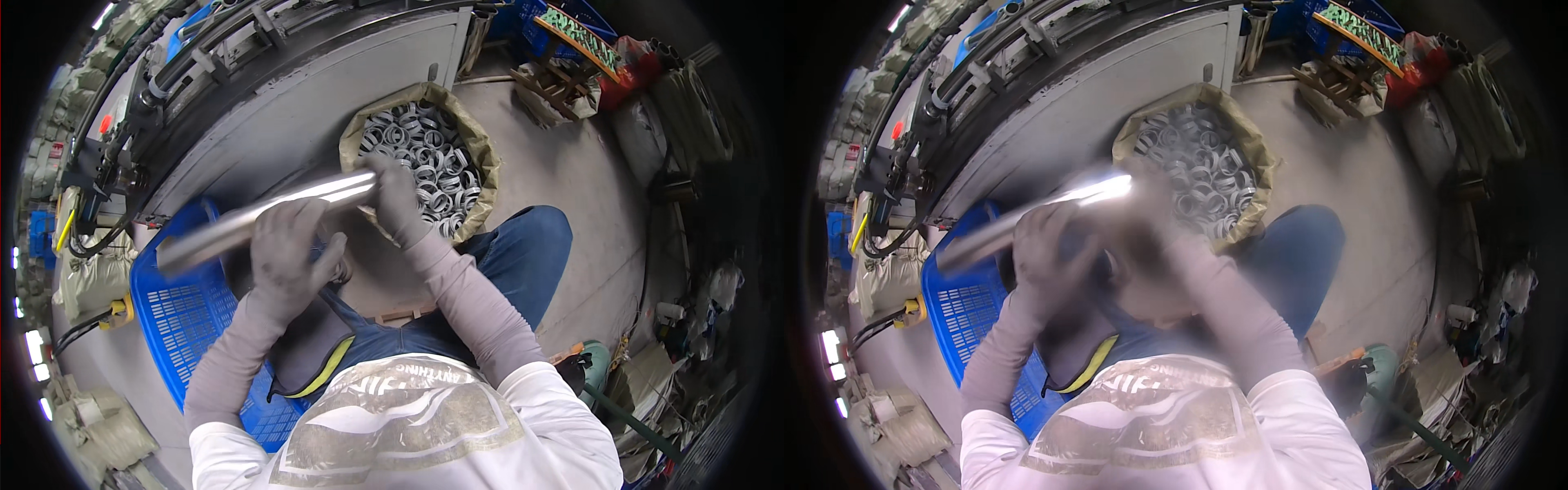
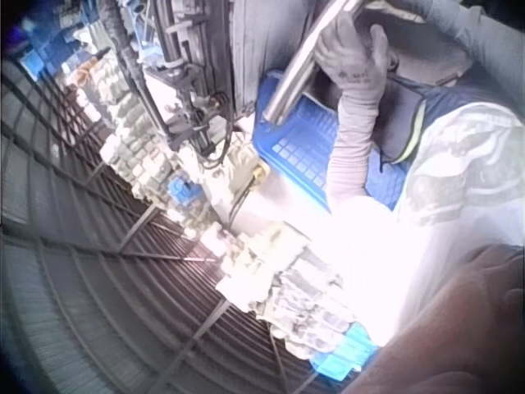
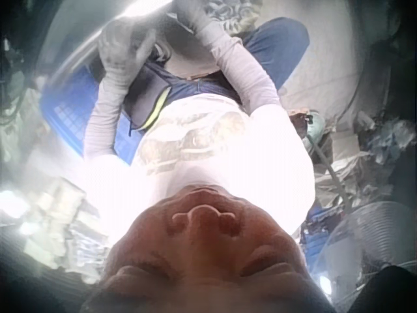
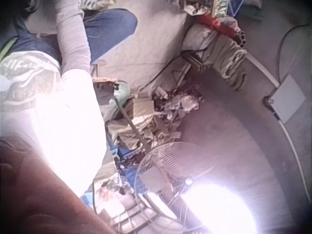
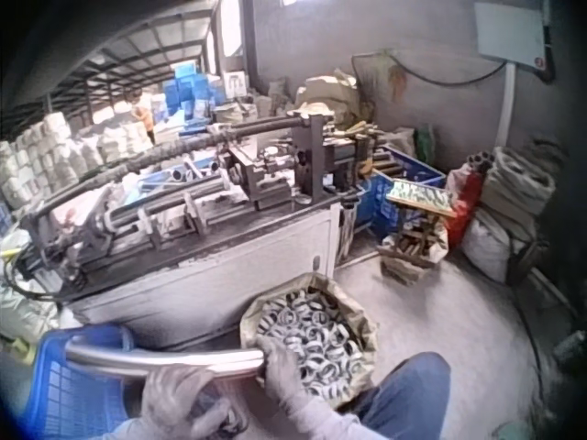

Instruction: Inspecting, handling, and wiping down cylindrical metal pipes and rings in a workshop environment.

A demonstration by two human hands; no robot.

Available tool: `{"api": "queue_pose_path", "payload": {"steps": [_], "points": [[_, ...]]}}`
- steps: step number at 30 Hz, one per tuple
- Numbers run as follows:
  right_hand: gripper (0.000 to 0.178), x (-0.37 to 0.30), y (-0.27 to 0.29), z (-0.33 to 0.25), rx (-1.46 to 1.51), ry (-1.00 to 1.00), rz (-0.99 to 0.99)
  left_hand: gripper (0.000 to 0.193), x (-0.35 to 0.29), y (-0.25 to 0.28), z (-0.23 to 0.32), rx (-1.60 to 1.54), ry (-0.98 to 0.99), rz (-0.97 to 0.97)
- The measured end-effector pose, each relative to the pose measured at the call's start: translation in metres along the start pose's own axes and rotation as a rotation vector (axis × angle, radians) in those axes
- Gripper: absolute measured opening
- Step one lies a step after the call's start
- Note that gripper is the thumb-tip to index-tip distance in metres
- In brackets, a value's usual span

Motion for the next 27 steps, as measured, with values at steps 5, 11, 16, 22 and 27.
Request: {"api": "queue_pose_path", "payload": {"steps": [5, 11, 16, 22, 27], "points": [[0.029, 0.021, 0.024, 0.036, 0.853, -0.411, 0.114, 0.035, -0.016, 0.006, -0.037, -0.709, 0.714, -0.137], [0.051, 0.039, 0.003, 0.065, 0.655, -0.539, 0.124, 0.055, 0.031, 0.028, -0.077, -0.757, 0.183, 0.552], [0.077, 0.019, 0.04, 0.16, -0.508, -0.748, 0.342, 0.048, 0.056, 0.098, -0.051, -0.55, 0.613, 0.204], [0.07, 0.027, 0.015, 0.187, -0.84, -0.793, 0.115, 0.06, -0.015, 0.029, -0.029, 0.009, 0.199, -0.148], [0.061, 0.032, 0.026, 0.187, -0.748, -0.774, 0.145, 0.061, -0.031, 0.01, -0.025, 0.065, 0.352, -0.283]]}}
Point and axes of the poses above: each hand's wrist, its own x-axis towards the middle knuckle, its own y-axis out of the back of the hand, z = x × y, the point moved 1 cm from there along x, towards the middle knuckle, and after that the axes turned 1 degree about -z, right-handed, at the moved point
